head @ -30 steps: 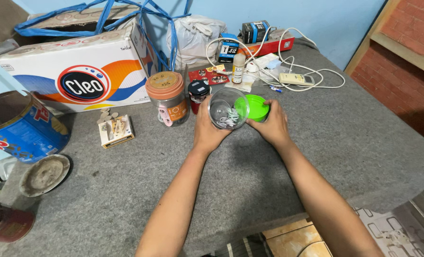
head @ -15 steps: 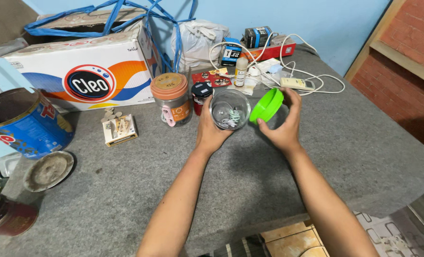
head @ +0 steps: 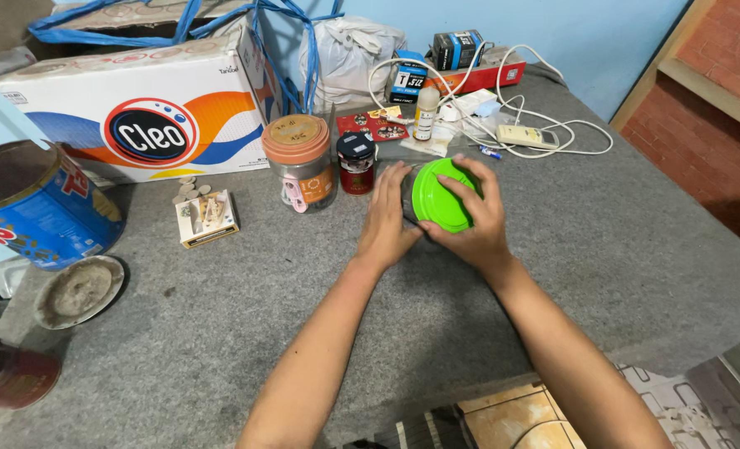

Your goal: The person opens and closes several plastic and metal containers on a cluttered table. They place small items like a cable and a hair clip into a clear plastic jar, then secure the lids on each container.

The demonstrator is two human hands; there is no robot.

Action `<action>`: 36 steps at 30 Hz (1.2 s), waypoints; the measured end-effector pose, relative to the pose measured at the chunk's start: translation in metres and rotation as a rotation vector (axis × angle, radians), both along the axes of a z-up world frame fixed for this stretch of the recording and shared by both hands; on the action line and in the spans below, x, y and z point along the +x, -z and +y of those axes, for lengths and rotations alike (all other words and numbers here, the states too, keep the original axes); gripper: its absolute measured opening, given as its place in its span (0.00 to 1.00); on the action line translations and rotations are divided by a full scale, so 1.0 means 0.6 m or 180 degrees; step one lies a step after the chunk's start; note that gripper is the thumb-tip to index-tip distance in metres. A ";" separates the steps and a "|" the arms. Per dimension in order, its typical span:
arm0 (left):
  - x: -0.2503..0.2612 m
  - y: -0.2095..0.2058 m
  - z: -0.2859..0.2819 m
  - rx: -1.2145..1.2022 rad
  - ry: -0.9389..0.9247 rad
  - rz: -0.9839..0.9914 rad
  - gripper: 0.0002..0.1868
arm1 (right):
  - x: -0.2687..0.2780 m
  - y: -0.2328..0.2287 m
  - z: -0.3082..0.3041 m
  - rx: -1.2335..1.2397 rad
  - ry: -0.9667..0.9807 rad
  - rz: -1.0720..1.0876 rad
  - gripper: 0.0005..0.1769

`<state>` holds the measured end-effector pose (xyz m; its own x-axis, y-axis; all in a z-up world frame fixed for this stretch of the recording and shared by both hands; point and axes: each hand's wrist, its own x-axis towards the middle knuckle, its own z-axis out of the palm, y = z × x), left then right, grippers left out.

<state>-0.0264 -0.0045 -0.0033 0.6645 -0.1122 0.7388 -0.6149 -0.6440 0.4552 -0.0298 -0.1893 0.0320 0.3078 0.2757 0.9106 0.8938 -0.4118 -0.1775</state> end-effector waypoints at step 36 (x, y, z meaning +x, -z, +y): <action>-0.020 -0.035 0.013 -0.0125 0.0202 0.0202 0.55 | 0.005 -0.018 -0.034 -0.0183 -0.0293 0.0867 0.67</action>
